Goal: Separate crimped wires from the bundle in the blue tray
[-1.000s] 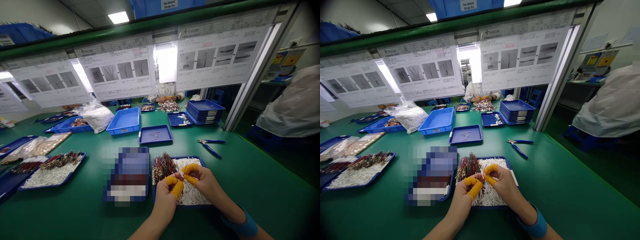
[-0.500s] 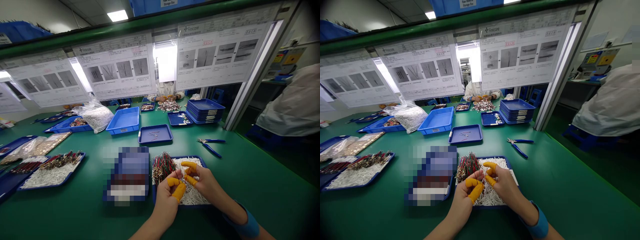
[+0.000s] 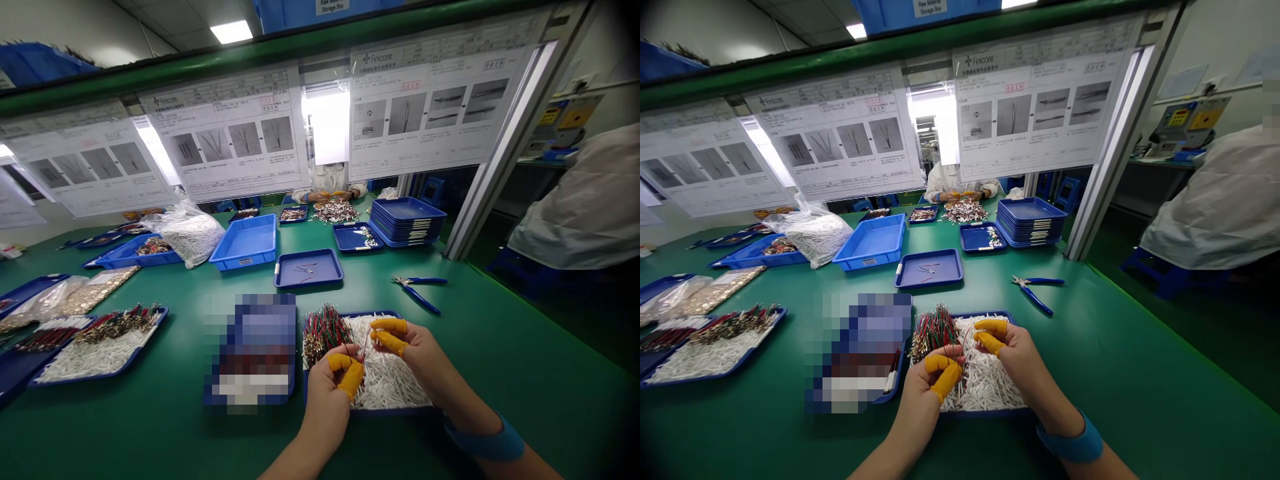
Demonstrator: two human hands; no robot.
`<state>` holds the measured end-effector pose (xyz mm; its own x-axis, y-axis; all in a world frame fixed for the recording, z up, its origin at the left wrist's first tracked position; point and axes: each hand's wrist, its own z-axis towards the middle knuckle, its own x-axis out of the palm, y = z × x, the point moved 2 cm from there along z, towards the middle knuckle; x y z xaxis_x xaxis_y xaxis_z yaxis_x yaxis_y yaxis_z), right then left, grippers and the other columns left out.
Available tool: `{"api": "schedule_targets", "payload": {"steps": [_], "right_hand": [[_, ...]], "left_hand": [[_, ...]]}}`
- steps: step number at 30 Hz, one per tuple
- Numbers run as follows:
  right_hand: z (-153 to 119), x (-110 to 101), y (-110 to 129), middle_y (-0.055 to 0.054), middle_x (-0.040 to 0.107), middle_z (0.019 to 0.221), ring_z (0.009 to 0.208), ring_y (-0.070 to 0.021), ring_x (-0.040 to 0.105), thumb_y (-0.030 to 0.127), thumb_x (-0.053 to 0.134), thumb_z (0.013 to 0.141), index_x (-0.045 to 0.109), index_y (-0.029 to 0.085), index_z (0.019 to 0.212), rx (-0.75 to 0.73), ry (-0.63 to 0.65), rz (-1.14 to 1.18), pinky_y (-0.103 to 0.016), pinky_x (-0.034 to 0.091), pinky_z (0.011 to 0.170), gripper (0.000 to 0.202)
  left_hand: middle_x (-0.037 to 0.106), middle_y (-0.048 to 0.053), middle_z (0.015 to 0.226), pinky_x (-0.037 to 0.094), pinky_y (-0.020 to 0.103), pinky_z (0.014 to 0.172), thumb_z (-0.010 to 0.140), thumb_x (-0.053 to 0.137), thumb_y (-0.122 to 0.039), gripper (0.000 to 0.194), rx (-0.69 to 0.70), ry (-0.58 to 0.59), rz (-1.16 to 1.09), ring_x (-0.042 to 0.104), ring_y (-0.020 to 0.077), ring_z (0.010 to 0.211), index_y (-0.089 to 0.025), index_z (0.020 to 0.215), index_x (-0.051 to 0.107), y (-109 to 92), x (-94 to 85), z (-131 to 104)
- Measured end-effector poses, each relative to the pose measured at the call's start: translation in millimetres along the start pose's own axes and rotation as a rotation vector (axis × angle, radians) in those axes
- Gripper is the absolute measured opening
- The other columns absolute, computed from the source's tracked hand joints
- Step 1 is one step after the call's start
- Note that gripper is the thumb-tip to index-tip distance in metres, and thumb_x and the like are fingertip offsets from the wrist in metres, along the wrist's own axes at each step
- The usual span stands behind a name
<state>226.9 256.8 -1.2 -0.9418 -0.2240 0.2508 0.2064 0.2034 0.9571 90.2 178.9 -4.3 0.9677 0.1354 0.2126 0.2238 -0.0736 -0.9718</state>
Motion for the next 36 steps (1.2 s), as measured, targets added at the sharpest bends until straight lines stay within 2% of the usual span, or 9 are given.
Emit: {"api": "schedule_targets", "payload": {"steps": [4,9,13,19,25,36], "right_hand": [[-1.0,-2.2,2.6,-0.005,0.063,0.076,0.071,-0.0135,0.058,0.033,0.082,0.047,0.066,0.013,0.078,0.018,-0.026,0.128,-0.026,0.052,0.07,0.04],[-0.6,-5.8,3.1,-0.005,0.063,0.077,0.071,-0.0139,0.059,0.03,0.082,0.049,0.066,0.013,0.08,0.008,-0.027,0.181,-0.028,0.052,0.071,0.039],[-0.7,-6.1,2.7,-0.006,0.064,0.078,0.073,-0.0146,0.06,0.028,0.081,0.051,0.066,0.013,0.081,0.0,-0.016,0.189,-0.028,0.053,0.07,0.037],[-2.4,-4.3,6.3,-0.005,0.063,0.075,0.071,-0.0147,0.059,0.027,0.083,0.046,0.066,0.013,0.078,0.001,-0.065,0.187,-0.029,0.053,0.068,0.039],[-4.3,-2.1,8.0,-0.005,0.062,0.077,0.073,-0.0146,0.058,0.028,0.084,0.045,0.065,0.012,0.077,0.013,-0.063,0.146,-0.028,0.054,0.068,0.04],[-5.3,-1.8,6.6,-0.005,0.063,0.074,0.07,-0.0146,0.059,0.03,0.083,0.045,0.066,0.013,0.076,-0.006,-0.06,0.108,-0.029,0.054,0.067,0.039]], "left_hand": [[0.058,0.011,0.089,0.044,0.026,0.067,0.066,0.06,-0.02,0.018,-0.003,0.009,0.012,0.054,0.0166,0.076,-0.009,0.081,0.059,2.6,-1.1,0.8],[0.057,0.009,0.085,0.043,0.028,0.068,0.065,0.056,-0.015,0.008,0.024,0.037,0.052,0.052,0.0156,0.074,-0.01,0.07,0.056,5.0,-2.2,-0.3],[0.056,0.009,0.083,0.043,0.028,0.069,0.064,0.054,-0.013,0.004,0.045,0.052,0.084,0.051,0.0157,0.074,-0.01,0.067,0.055,5.5,-2.5,-0.6],[0.054,0.009,0.08,0.042,0.026,0.063,0.063,0.054,-0.013,0.004,0.036,0.084,0.101,0.05,0.015,0.071,-0.01,0.065,0.053,6.9,-1.0,-0.8],[0.053,0.008,0.075,0.039,0.024,0.058,0.064,0.055,-0.017,0.008,0.003,0.127,0.219,0.047,0.0131,0.064,-0.011,0.064,0.051,6.5,0.2,-2.5],[0.054,0.007,0.076,0.037,0.023,0.057,0.065,0.054,-0.017,0.008,0.02,0.16,0.276,0.048,0.0134,0.066,-0.011,0.062,0.05,8.2,0.0,-3.3]]}}
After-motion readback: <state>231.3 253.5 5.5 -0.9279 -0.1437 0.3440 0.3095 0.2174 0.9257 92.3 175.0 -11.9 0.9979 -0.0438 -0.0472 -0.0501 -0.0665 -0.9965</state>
